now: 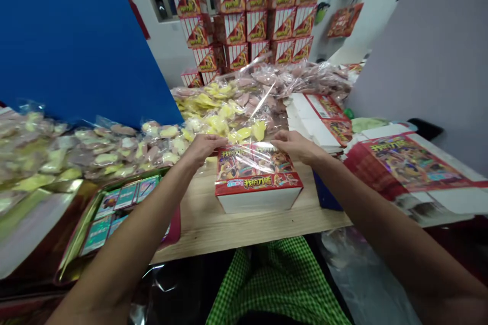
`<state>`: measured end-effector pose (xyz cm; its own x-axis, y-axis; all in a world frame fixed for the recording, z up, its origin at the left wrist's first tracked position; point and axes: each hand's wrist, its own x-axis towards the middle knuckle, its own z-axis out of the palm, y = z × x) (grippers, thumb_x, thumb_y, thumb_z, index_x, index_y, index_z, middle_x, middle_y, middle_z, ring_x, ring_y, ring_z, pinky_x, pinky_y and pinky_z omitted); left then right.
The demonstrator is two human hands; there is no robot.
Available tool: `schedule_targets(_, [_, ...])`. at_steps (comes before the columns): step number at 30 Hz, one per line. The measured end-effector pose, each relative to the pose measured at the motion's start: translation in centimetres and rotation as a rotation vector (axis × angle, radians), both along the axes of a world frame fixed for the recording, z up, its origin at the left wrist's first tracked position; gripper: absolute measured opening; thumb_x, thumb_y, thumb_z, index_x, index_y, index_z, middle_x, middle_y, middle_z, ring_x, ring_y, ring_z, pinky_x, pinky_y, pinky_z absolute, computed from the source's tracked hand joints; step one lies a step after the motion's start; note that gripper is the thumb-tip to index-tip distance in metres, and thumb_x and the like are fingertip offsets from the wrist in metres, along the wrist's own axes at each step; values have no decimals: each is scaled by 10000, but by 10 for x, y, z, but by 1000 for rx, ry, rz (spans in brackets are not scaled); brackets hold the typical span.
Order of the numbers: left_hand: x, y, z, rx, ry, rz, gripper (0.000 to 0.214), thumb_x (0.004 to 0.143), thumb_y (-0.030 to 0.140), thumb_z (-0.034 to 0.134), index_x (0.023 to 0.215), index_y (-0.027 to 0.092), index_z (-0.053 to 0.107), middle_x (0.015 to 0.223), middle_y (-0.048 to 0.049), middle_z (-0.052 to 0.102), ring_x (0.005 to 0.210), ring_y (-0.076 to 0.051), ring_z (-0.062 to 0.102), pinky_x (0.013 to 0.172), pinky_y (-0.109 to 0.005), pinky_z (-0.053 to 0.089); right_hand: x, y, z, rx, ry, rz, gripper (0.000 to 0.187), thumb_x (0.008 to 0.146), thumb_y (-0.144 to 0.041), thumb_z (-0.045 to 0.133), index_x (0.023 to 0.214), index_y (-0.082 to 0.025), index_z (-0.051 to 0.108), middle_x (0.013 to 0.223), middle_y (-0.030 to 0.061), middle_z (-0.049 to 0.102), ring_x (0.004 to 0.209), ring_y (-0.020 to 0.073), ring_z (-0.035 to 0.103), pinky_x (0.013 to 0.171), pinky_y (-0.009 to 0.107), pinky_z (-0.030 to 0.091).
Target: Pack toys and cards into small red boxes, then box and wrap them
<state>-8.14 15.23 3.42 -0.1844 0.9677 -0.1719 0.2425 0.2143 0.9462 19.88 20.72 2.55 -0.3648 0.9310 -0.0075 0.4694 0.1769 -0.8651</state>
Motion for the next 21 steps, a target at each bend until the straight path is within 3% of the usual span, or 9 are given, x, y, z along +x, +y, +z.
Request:
schedule_targets(5, [-1, 8, 2, -24, -32, -37, 405, 522, 490, 924, 640, 173, 702, 666, -33, 708, 628, -142, 609, 678, -292, 497, -13, 16, 6, -121, 54, -36, 192, 838, -173, 682, 666, -175, 597, 615, -10, 566, 572, 122, 490, 550, 237, 382])
schedule_targets(11, [-2, 27, -6, -26, 21, -33, 289, 620, 394, 892, 641, 152, 734, 597, -26, 674, 550, -126, 568, 590, -272, 462, -14, 21, 9, -186, 107, -148, 302, 869, -148, 648, 604, -179, 508, 588, -25, 526, 526, 96, 449, 533, 226, 379])
schedule_targets(17, [-4, 32, -8, -45, 48, -42, 301, 499, 391, 914, 601, 159, 753, 565, -38, 688, 521, -138, 554, 514, -253, 439, -16, 26, 5, -257, 98, -209, 335, 835, -79, 693, 575, -165, 500, 507, -63, 441, 479, 73, 409, 488, 207, 345])
schedule_targets(21, [-5, 37, -9, -117, 23, -35, 336, 394, 367, 932, 581, 166, 737, 584, -48, 710, 520, -157, 586, 510, -265, 474, -19, 35, -1, -396, 51, -210, 273, 943, -190, 695, 709, -148, 560, 603, -64, 501, 505, 73, 465, 496, 191, 405])
